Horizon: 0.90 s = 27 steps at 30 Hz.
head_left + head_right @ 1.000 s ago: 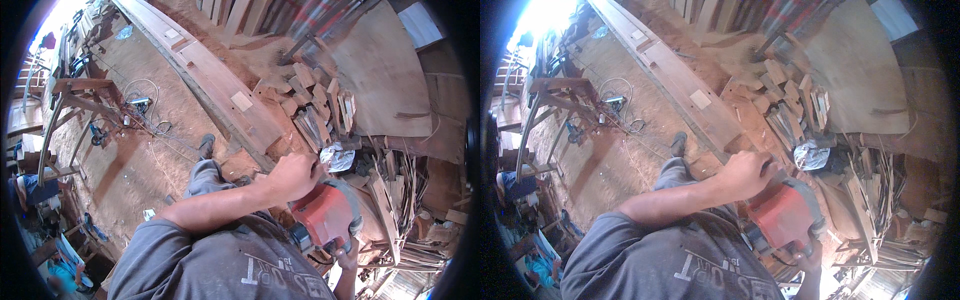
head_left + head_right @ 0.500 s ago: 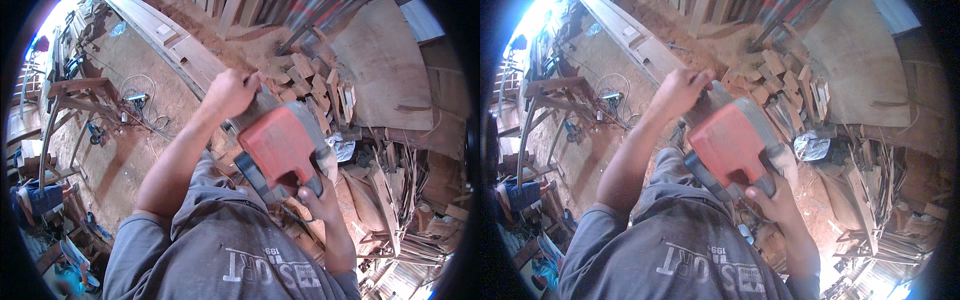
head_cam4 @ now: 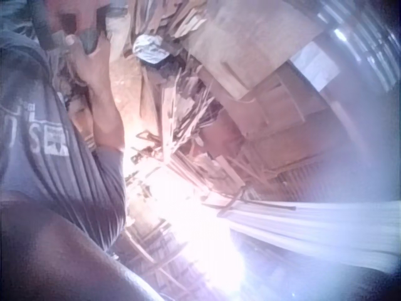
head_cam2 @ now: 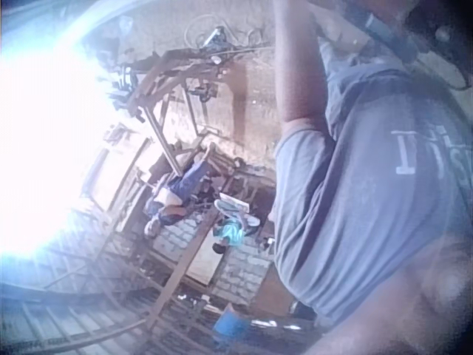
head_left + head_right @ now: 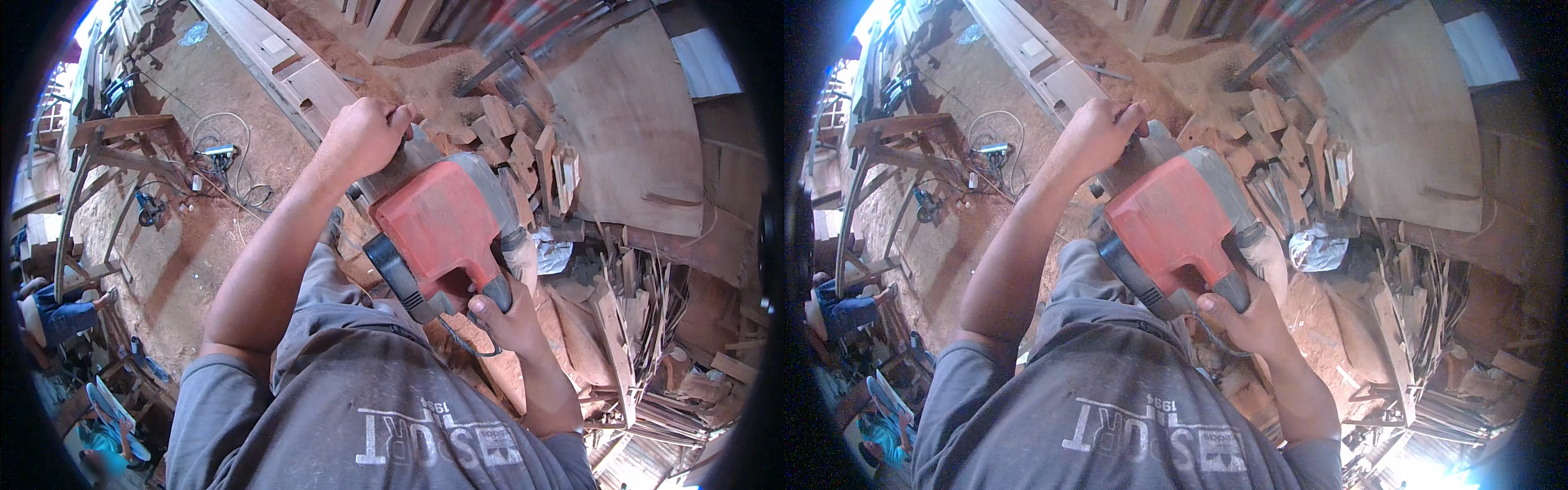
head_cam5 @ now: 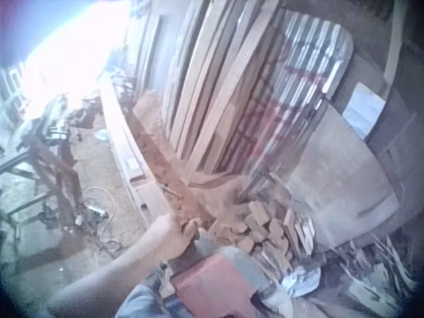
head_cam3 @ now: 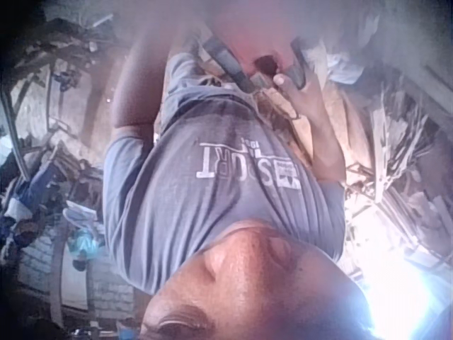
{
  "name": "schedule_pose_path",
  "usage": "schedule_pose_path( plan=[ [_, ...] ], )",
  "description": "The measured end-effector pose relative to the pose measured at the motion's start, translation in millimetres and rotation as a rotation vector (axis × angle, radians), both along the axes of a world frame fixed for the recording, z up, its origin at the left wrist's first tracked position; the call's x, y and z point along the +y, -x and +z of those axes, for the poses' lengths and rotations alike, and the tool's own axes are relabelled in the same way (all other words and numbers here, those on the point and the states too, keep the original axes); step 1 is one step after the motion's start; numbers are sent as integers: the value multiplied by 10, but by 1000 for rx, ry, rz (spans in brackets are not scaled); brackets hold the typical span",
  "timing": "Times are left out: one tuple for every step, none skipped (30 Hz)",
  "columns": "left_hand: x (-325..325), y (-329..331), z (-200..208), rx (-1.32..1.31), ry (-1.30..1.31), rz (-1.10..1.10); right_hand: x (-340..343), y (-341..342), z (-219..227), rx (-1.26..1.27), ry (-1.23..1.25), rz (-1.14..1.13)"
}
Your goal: The person applies glue to a small wooden block and attaches it to a long plank. They then use a power sander to smooth the plank and a hand plane to trim the edges. Finally, they inspect the finished plank and place it on a workbench.
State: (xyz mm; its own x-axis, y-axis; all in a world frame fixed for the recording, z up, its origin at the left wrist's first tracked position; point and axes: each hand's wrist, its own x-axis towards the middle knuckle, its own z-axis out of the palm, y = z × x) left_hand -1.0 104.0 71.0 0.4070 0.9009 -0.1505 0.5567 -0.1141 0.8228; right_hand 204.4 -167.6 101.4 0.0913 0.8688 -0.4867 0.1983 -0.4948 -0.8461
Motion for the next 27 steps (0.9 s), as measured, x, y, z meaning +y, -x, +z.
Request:
schedule_pose_path(
  plan=[
    [23,7,-17,4,-25,5,30,9,5,-1,5,3],
    [60,19,-36,7,-36,8,69,14,11,-28,27,14],
    [107,33,-60,9,-41,8,113,30,13,-14,21,20],
    [161,54,-86,9,-54,16,179,39,6,-25,30,34],
    [230,86,-111,9,-59,20,252,50,7,-49,44,38],
    [306,123,-137,8,-64,26,344,80,-12,-104,63,55],
    [398,162,-157,20,-73,19,436,120,-24,-47,-4,58],
    [517,201,-169,32,-85,11,545,177,-47,-19,-36,51],
    [627,238,-178,37,-101,7,658,234,-60,11,-66,46],
    [733,264,-184,32,-89,8,782,274,-63,18,-52,61],
    [849,290,-181,19,-86,13,916,304,-66,26,-40,78],
    [963,318,-166,11,-72,26,1018,348,-67,47,-59,94],
    [1051,332,-153,-10,-75,1,1106,398,-77,7,-67,76],
    [1100,351,-149,-1,-83,-5,1168,429,-75,-18,-105,57],
    [1137,360,-141,35,-67,21,1195,444,-69,-41,-143,37],
    [1134,360,-145,48,-81,1,1184,431,-50,-51,-57,67],
    [1099,352,-154,56,-87,-4,1145,418,-38,-32,-77,89],
    [1041,337,-167,65,-86,-7,1064,391,-19,-18,-75,104],
    [955,317,-183,66,-106,-7,962,365,-4,-13,-51,116],
    [846,288,-204,67,-120,-10,850,317,14,1,-13,127],
    [727,249,-221,85,-121,-5,719,251,40,5,45,132],
    [606,223,-224,60,-72,-15,584,197,65,45,52,140],
    [475,164,-231,51,-57,-16,457,172,68,-1,71,102],
    [350,105,-221,38,-62,-19,332,168,61,-9,38,67],
    [239,53,-197,33,-70,-22,213,146,62,-37,40,21],
    [127,2,-168,41,-57,-40,94,93,79,-26,17,27],
    [15,-54,-136,37,-50,-41,-24,36,93,-38,30,22]
  ],
)
